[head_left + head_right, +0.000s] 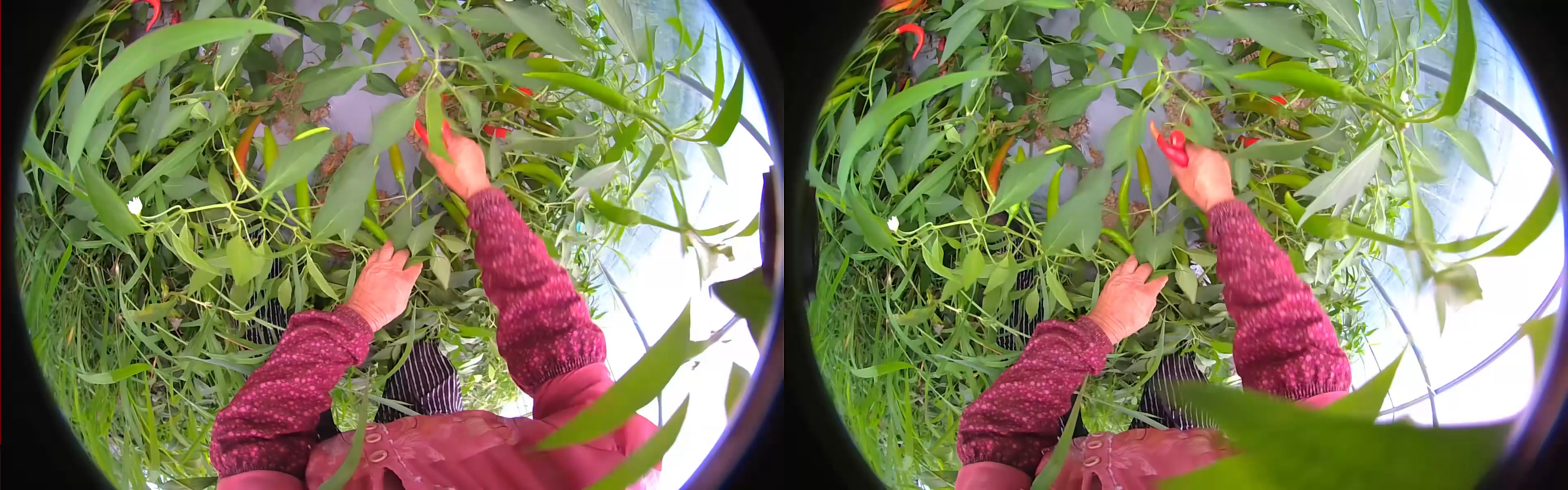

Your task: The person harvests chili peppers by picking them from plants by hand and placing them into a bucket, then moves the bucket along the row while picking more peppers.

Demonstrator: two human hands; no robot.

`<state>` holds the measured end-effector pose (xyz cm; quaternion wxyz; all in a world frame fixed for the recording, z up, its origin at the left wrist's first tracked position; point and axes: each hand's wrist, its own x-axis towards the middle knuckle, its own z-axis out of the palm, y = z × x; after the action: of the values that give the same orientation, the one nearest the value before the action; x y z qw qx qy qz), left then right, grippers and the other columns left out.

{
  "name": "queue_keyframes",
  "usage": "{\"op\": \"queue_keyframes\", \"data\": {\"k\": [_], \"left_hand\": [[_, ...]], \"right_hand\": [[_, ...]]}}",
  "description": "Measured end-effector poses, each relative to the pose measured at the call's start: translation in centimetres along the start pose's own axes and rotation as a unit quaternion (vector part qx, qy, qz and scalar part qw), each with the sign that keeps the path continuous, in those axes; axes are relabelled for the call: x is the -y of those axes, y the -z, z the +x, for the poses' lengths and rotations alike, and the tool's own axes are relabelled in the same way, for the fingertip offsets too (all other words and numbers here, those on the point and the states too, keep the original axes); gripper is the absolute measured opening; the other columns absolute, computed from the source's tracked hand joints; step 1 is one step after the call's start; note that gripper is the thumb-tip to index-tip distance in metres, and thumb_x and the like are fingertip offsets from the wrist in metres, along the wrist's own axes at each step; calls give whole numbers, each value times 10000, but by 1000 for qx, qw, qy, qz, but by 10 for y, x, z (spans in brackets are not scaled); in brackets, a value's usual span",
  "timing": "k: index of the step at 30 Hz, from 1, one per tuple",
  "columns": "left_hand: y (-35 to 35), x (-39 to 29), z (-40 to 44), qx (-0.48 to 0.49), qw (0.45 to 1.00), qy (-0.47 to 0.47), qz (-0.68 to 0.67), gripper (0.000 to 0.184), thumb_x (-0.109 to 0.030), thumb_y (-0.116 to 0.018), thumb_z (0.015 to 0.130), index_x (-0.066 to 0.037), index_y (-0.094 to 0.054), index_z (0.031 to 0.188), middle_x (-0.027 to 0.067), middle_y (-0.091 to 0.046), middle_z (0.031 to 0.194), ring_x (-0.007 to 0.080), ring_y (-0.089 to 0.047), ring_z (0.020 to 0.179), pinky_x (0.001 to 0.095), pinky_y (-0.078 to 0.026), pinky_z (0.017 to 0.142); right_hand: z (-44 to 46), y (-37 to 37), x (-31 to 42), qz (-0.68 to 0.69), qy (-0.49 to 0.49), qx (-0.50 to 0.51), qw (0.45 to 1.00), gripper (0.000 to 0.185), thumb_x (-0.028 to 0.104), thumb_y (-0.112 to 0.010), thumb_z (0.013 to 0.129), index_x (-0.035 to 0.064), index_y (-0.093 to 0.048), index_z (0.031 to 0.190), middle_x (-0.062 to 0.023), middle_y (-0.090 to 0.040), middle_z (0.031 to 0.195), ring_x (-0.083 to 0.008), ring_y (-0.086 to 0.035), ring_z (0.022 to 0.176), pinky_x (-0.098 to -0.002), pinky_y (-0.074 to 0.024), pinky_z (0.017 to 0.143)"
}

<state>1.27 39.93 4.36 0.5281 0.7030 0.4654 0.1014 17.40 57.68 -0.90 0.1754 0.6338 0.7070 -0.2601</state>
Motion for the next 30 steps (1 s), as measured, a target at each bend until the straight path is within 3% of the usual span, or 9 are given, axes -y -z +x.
{"op": "queue_keyframes", "data": {"k": [11,13,16,21,22,23,27,29,30], "left_hand": [[69,-7,27,-193,908,116,-353,666,-288,-781,721,-28,-475,1252,148,-480,1281,229,-511,1135,361,-431,941],[69,-11,27,-197,914,63,-349,771,-340,-800,694,-14,-423,1283,135,-472,1274,196,-492,1137,335,-427,939],[74,-17,29,-215,684,112,-688,509,-238,-660,841,-29,-443,1251,95,-475,1260,165,-481,1115,329,-361,994],[79,17,18,-238,557,180,-775,224,-134,-558,889,-35,-522,1087,88,-563,1173,177,-540,1056,326,-446,917],[83,18,16,-241,500,198,-808,165,-133,-538,884,-52,-525,1027,92,-587,1102,198,-570,1020,363,-487,874],[80,21,12,-240,504,196,-806,165,-133,-538,884,-52,-525,1027,92,-587,1102,198,-570,1020,363,-487,874],[71,23,2,-196,531,214,-796,162,-118,-532,877,-60,-512,1027,91,-597,979,239,-592,959,412,-476,881],[65,23,1,-191,551,220,-782,199,-115,-540,869,-52,-512,1055,92,-598,963,237,-590,952,407,-476,869],[63,24,0,-176,551,225,-784,232,-112,-545,864,-42,-514,1082,92,-598,956,234,-590,942,405,-480,857]], "right_hand": [[-130,14,73,536,-48,-181,823,294,26,-644,774,8,-579,1060,-43,-613,947,-127,-589,898,-262,-478,774],[-133,30,83,377,-4,-73,923,347,-63,-637,728,6,-561,1059,-71,-573,1049,-167,-563,945,-284,-461,830],[-118,31,97,265,146,-68,951,515,12,-690,694,34,-521,1180,-121,-562,1087,-240,-583,989,-304,-465,853],[-90,62,69,463,134,259,837,574,13,-631,795,40,-431,1333,-107,-429,1354,-243,-472,1221,-340,-475,919],[-72,75,63,625,-101,291,717,493,76,-588,859,49,-440,1328,-81,-426,1359,-233,-477,1213,-345,-521,860],[-50,85,64,584,-164,207,767,406,145,-554,901,34,-476,1284,-86,-489,1297,-216,-521,1156,-334,-545,797],[37,-6,5,698,-233,22,677,512,125,-560,890,36,-325,1337,-88,-487,1166,-229,-532,1085,-342,-517,767],[84,-68,-36,655,-258,33,710,539,167,-571,890,46,-302,1341,-95,-480,1182,-226,-520,1091,-370,-512,752],[106,-101,-70,477,-127,-22,869,550,185,-569,890,50,-292,1346,-93,-494,1178,-219,-538,1052,-369,-510,747]]}}
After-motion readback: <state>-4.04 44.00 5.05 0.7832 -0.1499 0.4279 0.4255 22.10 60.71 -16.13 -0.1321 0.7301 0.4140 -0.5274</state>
